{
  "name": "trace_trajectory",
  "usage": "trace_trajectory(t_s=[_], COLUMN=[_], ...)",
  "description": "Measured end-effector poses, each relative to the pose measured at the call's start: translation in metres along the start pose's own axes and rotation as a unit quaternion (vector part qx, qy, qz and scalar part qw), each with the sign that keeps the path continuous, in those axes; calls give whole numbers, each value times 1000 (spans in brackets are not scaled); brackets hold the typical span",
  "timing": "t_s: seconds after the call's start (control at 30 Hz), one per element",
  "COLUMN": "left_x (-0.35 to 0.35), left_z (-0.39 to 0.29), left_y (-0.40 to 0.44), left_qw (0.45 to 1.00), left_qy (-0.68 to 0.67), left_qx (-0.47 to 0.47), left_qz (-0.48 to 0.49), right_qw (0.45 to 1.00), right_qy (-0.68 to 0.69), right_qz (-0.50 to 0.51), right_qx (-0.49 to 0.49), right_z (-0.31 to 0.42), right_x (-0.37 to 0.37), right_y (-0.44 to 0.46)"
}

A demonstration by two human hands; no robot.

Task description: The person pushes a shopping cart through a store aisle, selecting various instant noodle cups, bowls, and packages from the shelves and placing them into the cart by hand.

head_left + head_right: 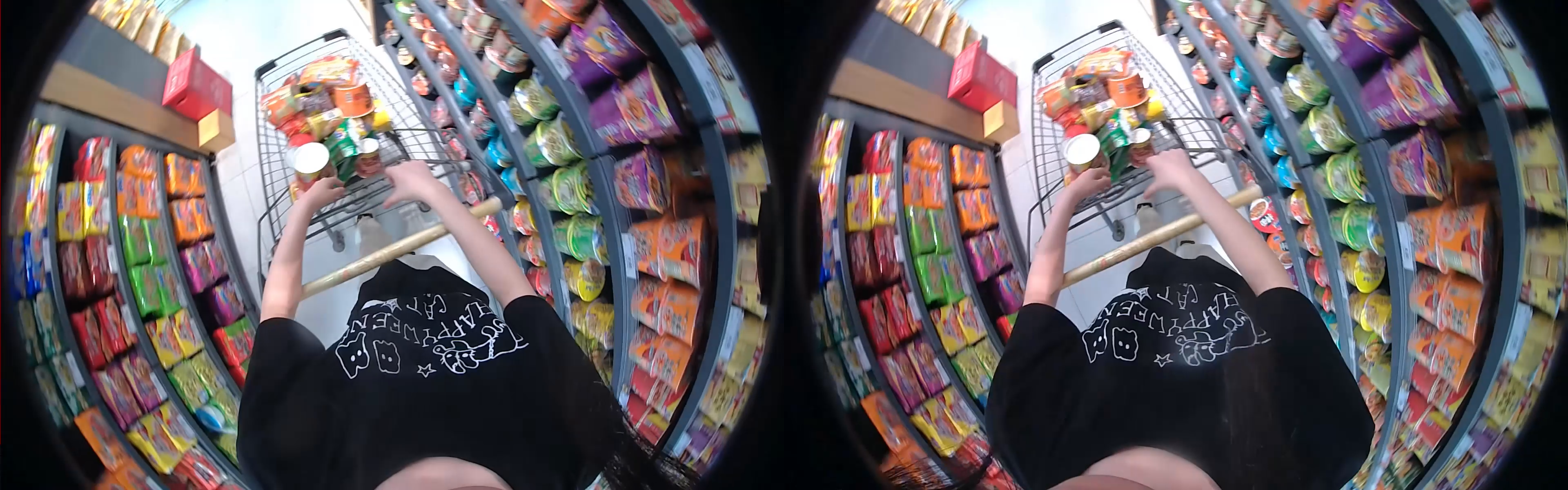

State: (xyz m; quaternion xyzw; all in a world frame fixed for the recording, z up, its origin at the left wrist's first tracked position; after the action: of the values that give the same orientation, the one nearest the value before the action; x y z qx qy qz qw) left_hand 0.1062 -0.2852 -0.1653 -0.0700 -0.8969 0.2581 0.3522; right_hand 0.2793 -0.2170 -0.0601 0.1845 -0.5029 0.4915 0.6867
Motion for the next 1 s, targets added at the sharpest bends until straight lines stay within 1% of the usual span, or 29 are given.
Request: trace_trajectory(t_s=[0.03,0.07,0.13,0.17,0.23,0.27,0.33,0.4,0.47,0.5,0.67,0.7,0.87,0.93,1.0], left_x=[-5,-12,-23,-26,-39,-44,-47,-56,-65,-68,-82,-82,-82,-79,-77], left_z=[8,23,16,13,5,4,-7,-12,-14,-17,-21,-25,-32,-37,-37], left_y=[-1,4,-14,-21,-29,-34,-46,-55,-63,-67,-78,-80,-80,-82,-81], left_qw=[998,989,985,986,993,993,996,997,994,992,992,993,993,992,991], left_qy=[61,147,167,158,118,110,80,55,94,112,72,74,81,86,91], left_qx=[-11,-2,43,52,19,29,26,46,61,55,100,96,89,93,98], left_qz=[2,-22,6,6,8,8,-21,-13,-6,-17,6,3,-2,-5,-7], right_qw=[1000,1000,998,998,997,997,996,996,996,995,995,993,993,994,994], right_qy=[24,24,62,61,77,78,85,88,92,94,102,112,81,99,103], right_qz=[-15,-7,2,13,-4,7,-7,-5,-2,-11,-16,8,47,-10,-9], right_qx=[4,15,-11,-4,-2,5,-5,-3,-6,-3,-19,-44,-77,-37,-36], right_z=[1,3,-2,1,3,7,12,11,11,13,13,11,10,13,13], right_x=[0,-4,-8,-12,-16,-20,-16,-23,-27,-25,-25,-28,-27,-21,-21], right_y=[-8,-15,-31,-37,-48,-55,-68,-80,-89,-93,-106,-106,-107,-106,-105])
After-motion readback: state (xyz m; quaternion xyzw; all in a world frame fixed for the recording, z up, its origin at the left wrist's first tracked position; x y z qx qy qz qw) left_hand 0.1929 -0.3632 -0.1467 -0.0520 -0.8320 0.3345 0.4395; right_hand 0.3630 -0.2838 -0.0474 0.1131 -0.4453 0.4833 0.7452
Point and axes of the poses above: each hand's wrist, its own y-axis towards the middle knuckle, its own x-axis out of the back of the hand, z = x × y, the point moved 8 cm from there along y, towards the middle knuckle, and after that the axes turned 5 degrees about y, right-handed, at the moved point
